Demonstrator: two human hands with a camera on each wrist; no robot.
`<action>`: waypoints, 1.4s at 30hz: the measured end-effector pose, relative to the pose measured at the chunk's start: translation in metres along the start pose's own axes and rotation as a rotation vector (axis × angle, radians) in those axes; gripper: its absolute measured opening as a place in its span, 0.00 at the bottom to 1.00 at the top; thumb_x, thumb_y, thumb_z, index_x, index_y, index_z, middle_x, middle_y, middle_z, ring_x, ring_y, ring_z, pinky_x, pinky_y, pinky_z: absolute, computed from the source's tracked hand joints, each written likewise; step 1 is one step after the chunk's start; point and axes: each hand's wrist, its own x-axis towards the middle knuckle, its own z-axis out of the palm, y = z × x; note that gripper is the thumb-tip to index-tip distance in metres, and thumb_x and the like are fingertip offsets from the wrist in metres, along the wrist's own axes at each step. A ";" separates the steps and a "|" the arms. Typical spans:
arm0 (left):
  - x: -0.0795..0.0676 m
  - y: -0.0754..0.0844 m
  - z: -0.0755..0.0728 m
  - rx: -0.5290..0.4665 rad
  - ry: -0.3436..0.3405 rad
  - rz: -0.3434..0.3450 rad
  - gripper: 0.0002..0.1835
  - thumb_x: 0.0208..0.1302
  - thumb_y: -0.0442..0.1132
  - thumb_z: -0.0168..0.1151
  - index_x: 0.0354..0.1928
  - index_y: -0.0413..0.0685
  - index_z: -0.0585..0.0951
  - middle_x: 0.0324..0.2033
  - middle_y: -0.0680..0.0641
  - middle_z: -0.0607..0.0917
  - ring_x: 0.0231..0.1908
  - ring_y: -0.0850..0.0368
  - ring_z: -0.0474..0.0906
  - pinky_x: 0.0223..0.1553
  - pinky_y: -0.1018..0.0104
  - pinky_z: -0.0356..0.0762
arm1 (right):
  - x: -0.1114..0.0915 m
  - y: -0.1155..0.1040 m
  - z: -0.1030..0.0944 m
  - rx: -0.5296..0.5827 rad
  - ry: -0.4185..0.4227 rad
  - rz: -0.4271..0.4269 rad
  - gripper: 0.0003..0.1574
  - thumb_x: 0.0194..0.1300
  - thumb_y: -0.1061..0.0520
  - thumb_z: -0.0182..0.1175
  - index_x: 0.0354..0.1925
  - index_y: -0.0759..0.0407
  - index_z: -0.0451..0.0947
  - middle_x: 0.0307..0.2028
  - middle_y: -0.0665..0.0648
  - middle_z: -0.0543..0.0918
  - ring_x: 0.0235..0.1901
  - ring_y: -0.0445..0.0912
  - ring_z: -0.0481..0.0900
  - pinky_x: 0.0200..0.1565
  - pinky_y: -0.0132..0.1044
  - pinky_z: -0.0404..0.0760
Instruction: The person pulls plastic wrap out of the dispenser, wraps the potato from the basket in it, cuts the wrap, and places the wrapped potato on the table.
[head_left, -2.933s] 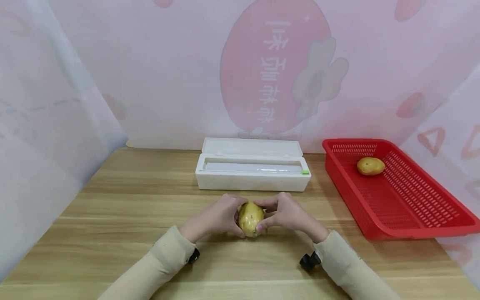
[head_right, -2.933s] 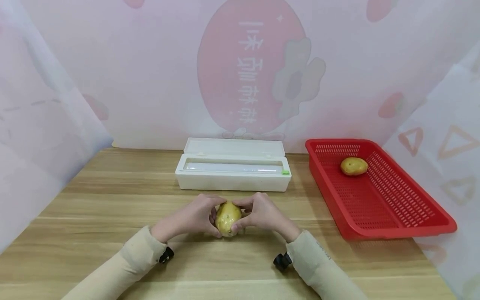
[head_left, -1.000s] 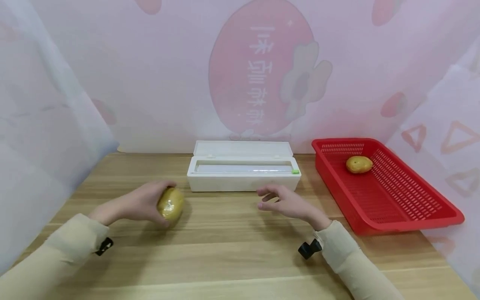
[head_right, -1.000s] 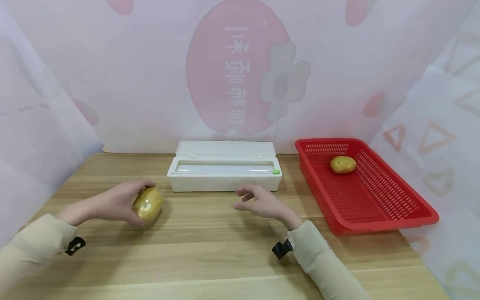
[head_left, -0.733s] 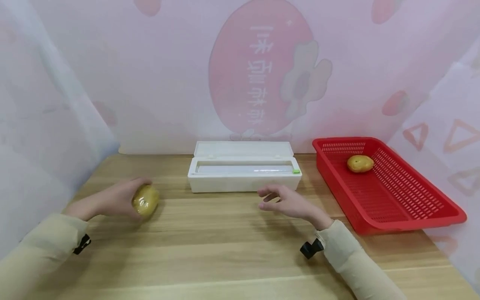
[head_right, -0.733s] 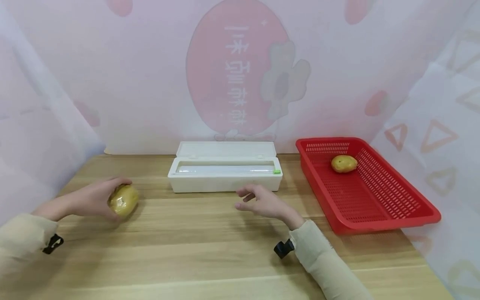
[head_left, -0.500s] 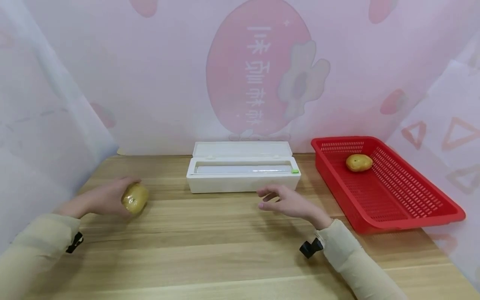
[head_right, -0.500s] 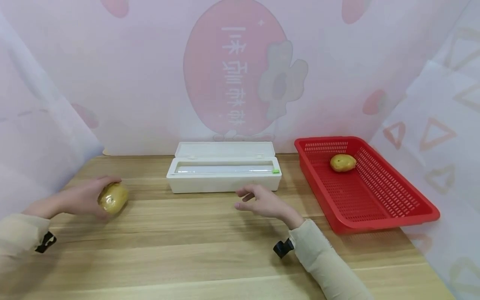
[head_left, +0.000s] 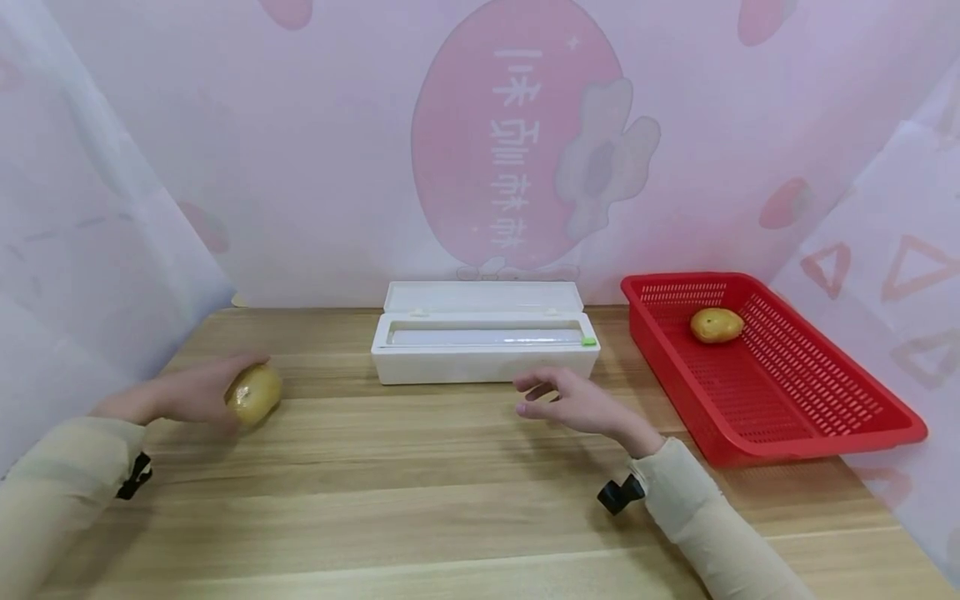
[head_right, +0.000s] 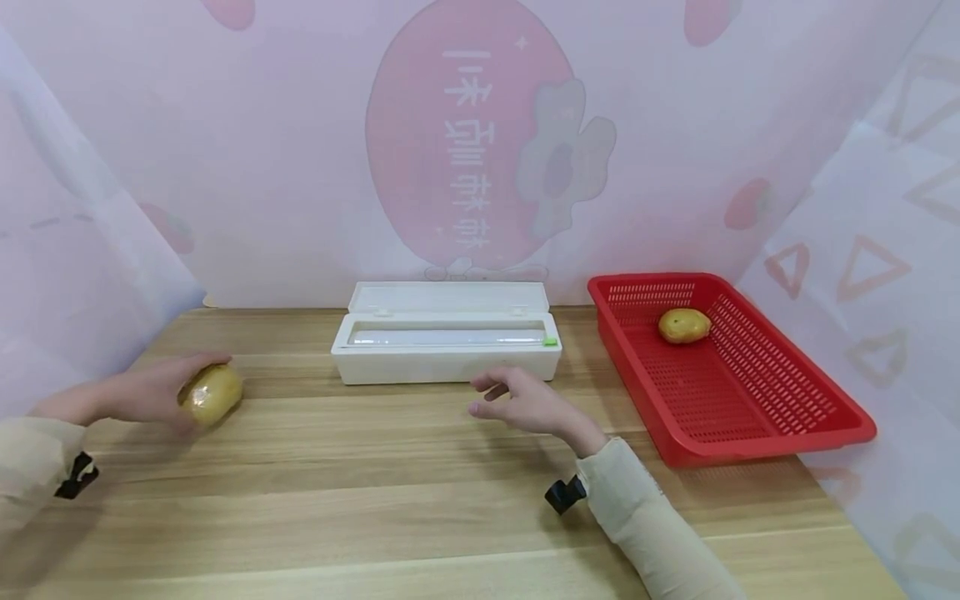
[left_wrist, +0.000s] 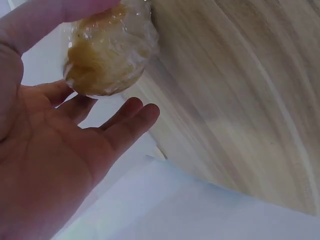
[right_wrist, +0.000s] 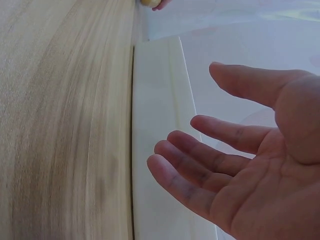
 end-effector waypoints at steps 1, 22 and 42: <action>-0.001 -0.001 0.000 -0.024 -0.012 -0.006 0.60 0.32 0.36 0.80 0.68 0.23 0.56 0.60 0.24 0.66 0.53 0.34 0.70 0.45 0.49 0.73 | -0.001 0.000 0.000 -0.003 0.003 -0.005 0.30 0.68 0.50 0.64 0.62 0.64 0.74 0.58 0.62 0.77 0.54 0.51 0.76 0.47 0.42 0.79; -0.006 -0.007 0.006 -0.133 0.026 -0.092 0.61 0.48 0.48 0.79 0.69 0.21 0.49 0.64 0.21 0.59 0.53 0.37 0.69 0.44 0.56 0.73 | -0.015 0.009 -0.033 -0.004 0.345 -0.077 0.21 0.65 0.54 0.67 0.53 0.63 0.81 0.47 0.58 0.83 0.44 0.51 0.80 0.45 0.44 0.82; 0.062 0.112 0.009 -0.247 0.377 0.029 0.40 0.55 0.60 0.72 0.67 0.52 0.72 0.43 0.46 0.84 0.41 0.48 0.81 0.39 0.51 0.80 | 0.005 0.027 -0.057 -0.054 0.606 0.049 0.22 0.62 0.49 0.69 0.51 0.58 0.82 0.50 0.58 0.81 0.52 0.58 0.72 0.51 0.53 0.76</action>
